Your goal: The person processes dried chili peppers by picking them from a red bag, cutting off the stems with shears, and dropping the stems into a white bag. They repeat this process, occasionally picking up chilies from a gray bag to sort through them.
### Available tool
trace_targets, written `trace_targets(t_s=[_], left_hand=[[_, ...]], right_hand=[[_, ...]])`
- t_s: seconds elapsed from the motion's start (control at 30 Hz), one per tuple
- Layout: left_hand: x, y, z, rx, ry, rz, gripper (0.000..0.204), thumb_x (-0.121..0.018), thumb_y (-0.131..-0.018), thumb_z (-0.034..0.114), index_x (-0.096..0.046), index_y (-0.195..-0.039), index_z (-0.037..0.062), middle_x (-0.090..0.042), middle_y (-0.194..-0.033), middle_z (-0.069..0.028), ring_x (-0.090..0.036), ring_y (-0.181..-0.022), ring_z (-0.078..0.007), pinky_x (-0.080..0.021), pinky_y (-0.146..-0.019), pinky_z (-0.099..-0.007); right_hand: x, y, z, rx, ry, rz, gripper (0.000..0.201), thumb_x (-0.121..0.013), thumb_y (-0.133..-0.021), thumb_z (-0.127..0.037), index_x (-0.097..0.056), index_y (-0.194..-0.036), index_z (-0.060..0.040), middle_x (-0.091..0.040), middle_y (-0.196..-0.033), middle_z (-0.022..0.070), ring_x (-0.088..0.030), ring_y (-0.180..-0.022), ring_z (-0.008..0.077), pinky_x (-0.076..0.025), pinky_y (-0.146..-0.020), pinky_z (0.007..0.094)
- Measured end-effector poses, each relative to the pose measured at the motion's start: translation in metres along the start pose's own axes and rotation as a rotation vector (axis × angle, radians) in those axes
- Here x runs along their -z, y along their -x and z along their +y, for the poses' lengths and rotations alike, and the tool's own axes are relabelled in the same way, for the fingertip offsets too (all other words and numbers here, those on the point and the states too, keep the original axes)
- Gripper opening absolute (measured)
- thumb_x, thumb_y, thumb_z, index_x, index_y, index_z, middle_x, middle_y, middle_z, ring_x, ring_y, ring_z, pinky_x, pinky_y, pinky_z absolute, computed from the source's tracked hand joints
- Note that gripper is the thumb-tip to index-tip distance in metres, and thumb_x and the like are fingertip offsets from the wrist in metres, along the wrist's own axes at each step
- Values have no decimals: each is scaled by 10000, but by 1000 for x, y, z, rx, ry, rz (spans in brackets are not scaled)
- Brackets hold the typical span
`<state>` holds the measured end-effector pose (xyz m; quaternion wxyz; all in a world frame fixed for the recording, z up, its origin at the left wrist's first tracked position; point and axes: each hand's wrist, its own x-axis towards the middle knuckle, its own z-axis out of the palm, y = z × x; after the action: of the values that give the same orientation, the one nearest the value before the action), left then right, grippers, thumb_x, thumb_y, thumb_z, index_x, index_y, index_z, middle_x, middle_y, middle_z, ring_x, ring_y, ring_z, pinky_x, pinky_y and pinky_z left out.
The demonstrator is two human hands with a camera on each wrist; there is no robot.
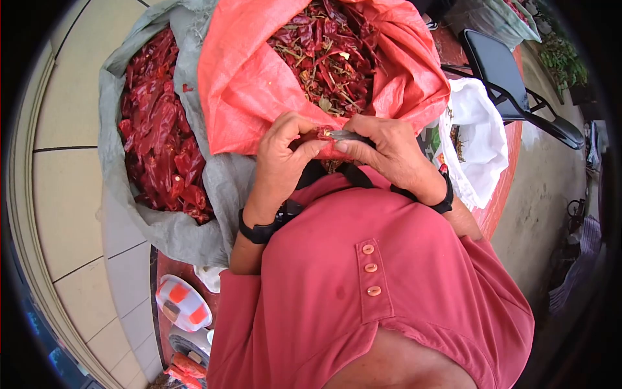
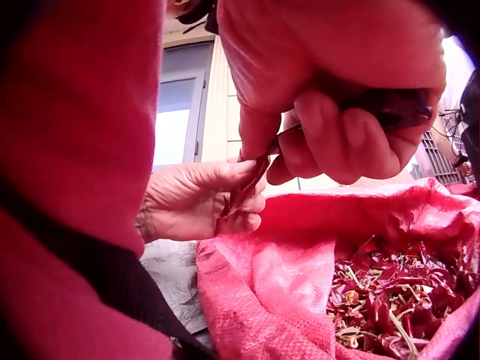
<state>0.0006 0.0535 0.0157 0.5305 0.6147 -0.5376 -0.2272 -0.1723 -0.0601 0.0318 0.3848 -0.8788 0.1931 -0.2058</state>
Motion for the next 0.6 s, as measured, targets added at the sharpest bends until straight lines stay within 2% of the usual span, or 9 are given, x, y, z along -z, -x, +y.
trace_targets(t_s=[0.13, 0.3, 0.4, 0.5, 0.6], left_hand=[[2, 0, 0, 66, 16, -81, 175, -709, -757, -17, -557, -842, 6, -514, -769, -19, -491, -723, -99, -421, -677, -243], [5, -2, -4, 38, -13, -169, 183, -709, -745, 0, -549, -832, 15, -498, -762, -27, -487, -702, -117, -410, -649, -263], [6, -4, -8, 0, -77, -210, 184, -701, -741, -1, -543, -833, 14, -494, -760, -39, -495, -695, -136, -414, -645, -273], [7, -5, -6, -30, -114, -222, 174, -690, -747, 2, -545, -844, 12, -499, -763, -54, -507, -691, -168, -420, -644, -283], [7, -12, 2, -63, -126, -213, 156, -687, -755, 23, -560, -844, 8, -517, -771, -73, -532, -705, -201, -432, -654, -301]], right_hand=[[-2, 1, -1, -11, 27, -4, 302, -640, -879, -371, -613, -870, -70, -614, -733, 114, -624, -689, 314, -460, -572, 401], [-4, 2, 1, -9, 2, -49, 284, -655, -872, -346, -620, -864, -64, -605, -731, 126, -607, -674, 327, -460, -574, 401], [-5, 2, 1, -90, -95, -92, 269, -660, -881, -327, -634, -864, -59, -605, -706, 98, -612, -636, 250, -457, -562, 359], [-8, 2, 3, -222, -471, -130, 276, -654, -905, -321, -646, -859, -48, -602, -691, 25, -583, -627, 132, -448, -559, 303], [-13, 3, 1, -360, -781, -100, 266, -660, -915, -312, -650, -875, -48, -587, -698, -32, -533, -636, 54, -411, -540, 247]])
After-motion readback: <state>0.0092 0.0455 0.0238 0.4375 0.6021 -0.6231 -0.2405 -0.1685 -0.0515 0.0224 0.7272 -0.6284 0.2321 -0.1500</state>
